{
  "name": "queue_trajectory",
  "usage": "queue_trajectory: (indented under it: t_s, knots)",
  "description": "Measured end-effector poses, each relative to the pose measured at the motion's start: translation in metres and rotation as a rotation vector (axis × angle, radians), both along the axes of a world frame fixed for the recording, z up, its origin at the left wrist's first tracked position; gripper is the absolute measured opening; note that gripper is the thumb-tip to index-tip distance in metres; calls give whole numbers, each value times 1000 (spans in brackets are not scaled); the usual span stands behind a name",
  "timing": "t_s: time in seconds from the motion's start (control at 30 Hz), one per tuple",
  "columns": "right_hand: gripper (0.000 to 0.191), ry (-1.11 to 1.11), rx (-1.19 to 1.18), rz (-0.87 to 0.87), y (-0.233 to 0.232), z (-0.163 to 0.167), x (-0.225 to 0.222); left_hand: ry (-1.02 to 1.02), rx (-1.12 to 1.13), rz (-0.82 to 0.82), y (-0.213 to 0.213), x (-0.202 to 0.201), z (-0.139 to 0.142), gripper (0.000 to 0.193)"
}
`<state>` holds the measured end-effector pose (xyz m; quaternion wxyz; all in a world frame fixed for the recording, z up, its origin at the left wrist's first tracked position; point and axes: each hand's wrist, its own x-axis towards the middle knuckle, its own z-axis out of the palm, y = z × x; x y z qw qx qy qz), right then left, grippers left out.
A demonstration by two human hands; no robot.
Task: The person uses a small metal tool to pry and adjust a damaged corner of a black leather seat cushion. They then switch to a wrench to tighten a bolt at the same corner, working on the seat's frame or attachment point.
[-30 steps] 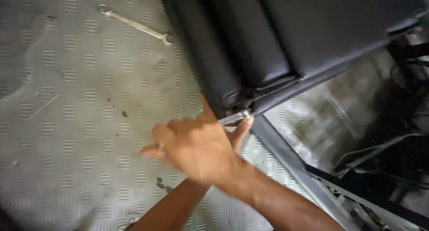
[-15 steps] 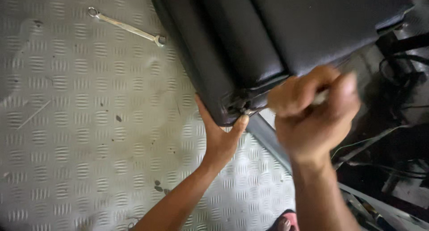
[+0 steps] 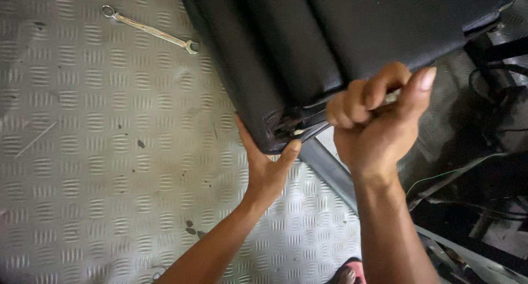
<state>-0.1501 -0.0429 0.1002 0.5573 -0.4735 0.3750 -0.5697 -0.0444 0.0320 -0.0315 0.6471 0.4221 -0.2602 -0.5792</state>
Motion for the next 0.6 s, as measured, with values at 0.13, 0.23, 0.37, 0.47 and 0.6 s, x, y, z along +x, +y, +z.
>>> queue_trajectory:
  t_s: [0.13,0.23,0.37,0.47,0.6]
  knots:
    - [62,84,-48,46,4,-4,12,50,37,-27,1,-1,2,126]
    - [62,171,-151,86,10,-2,25,43,75,-66,2,-1,-3,125]
    - [54,644,-555,108,22,-1,42,52,67,-71,8,-1,-17,126]
    - [49,708,-438,324,32,-9,57,-127,-108,-223,14,1,-24,54]
    - [45,792,-493,378,40,-18,60,1498,-539,-225,20,-8,-19,46]
